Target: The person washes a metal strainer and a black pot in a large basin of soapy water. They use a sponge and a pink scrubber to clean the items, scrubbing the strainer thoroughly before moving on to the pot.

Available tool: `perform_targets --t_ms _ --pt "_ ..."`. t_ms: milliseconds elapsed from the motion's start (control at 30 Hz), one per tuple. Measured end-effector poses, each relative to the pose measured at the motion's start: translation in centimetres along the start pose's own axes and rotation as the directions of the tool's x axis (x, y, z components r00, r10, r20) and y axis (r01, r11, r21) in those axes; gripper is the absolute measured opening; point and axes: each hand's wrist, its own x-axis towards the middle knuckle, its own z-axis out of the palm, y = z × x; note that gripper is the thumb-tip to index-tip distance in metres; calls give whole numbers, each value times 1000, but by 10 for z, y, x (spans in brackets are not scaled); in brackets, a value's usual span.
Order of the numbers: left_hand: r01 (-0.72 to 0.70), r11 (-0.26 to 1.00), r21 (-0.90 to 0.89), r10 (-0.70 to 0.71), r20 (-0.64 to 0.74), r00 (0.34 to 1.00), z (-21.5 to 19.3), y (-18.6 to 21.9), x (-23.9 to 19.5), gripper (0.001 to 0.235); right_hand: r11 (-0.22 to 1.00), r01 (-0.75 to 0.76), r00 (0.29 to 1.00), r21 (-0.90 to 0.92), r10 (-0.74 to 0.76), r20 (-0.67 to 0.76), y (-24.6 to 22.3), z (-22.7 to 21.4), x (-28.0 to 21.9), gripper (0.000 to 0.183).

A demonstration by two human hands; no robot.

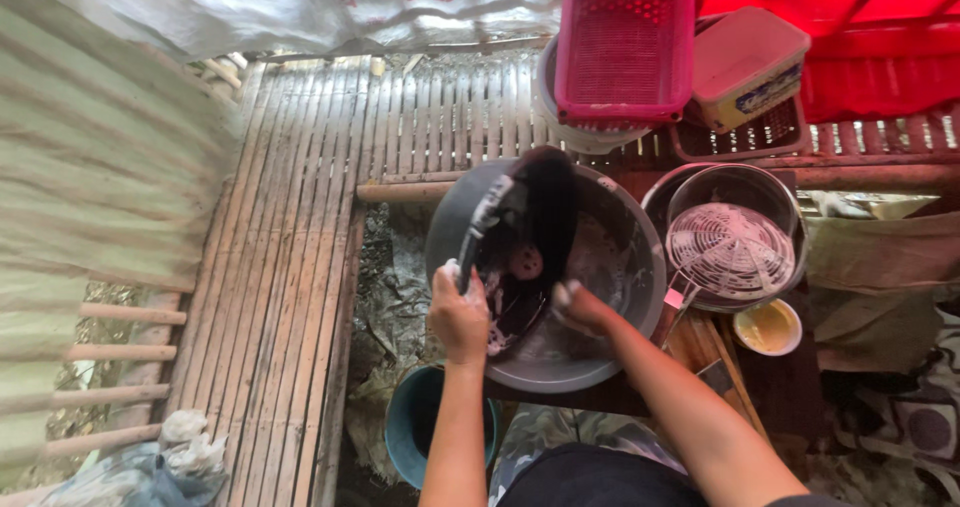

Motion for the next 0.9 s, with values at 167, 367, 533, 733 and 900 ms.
perform_targets --t_ms 167,367,533,733,900 --pt "1 977 -214 5 27 1000 -5 20 20 25 863 452 878 228 -384 -285 -117 35 -33 14" --pt "-40 971 -234 71 126 990 4 31 17 30 366 754 275 -545 -930 -245 -235 29 -83 31" --pt "-70 958 -279 102 99 990 3 31 8 29 574 586 332 -571 -814 -477 -253 -25 -39 26" --pt "-50 927 -372 97 108 989 15 26 12 30 465 870 483 164 -735 -476 -219 58 -76 32" --pt "98 885 -455 -5 202 979 6 31 15 31 546 778 415 -310 -817 -400 -218 23 -67 44"
